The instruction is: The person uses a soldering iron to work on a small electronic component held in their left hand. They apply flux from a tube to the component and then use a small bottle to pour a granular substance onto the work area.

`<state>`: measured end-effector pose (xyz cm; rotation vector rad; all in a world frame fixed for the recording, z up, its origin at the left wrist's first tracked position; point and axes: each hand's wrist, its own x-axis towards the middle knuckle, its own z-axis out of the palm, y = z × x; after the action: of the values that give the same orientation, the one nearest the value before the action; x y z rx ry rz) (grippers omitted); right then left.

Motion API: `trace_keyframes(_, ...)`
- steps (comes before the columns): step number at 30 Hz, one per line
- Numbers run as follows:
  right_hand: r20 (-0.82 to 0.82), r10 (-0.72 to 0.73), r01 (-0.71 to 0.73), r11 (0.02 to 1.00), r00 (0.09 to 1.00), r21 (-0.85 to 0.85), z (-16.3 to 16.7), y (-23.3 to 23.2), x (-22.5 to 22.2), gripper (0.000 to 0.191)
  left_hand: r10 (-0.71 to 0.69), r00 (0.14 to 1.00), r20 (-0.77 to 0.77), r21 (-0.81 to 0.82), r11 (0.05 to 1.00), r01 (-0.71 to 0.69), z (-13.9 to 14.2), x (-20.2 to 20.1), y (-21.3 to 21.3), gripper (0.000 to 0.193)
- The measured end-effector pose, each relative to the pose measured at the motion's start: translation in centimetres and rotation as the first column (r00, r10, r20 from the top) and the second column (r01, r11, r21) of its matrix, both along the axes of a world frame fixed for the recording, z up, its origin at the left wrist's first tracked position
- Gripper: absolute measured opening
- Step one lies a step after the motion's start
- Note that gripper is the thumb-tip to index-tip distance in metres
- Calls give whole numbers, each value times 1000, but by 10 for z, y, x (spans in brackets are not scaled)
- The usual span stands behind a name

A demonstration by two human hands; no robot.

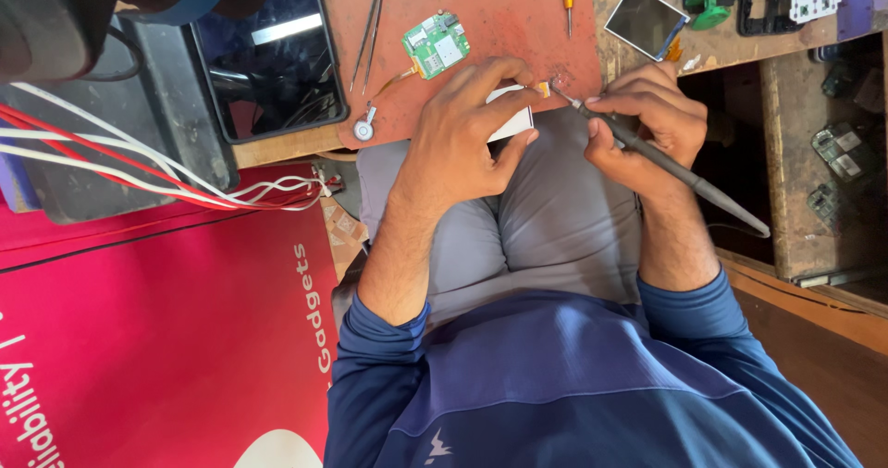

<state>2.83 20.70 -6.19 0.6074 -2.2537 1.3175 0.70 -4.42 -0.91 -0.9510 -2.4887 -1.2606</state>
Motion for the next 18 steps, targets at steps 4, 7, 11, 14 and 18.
trace_keyframes(4, -28, -85, 83, 994, 996, -65, 4, -3, -3, 16, -6, 1000, 6, 7, 1000, 6, 0, 0, 0, 32)
trace_keyframes(7, -29, -126, 126, 992, 992, 12, 10, -4, -2, 19, -8, 1000, 4, 10, 1000, 8, 1, 1, 0, 33)
trace_keyframes(11, -26, -97, 99, 993, 995, 57, 16, -8, -3, 21, -6, 1000, -12, 2, 1000, 6, 1, 0, -1, 33)
trace_keyframes(14, -12, -87, 87, 994, 996, 66, 18, -9, -2, 24, -10, 1000, -21, 8, 1000, 10, 0, -1, -1, 33)
trace_keyframes(18, 29, -47, 44, 995, 998, 88, 21, -1, -1, 19, -11, 1000, -9, 15, 1000, 11, -2, -1, 0, 34)
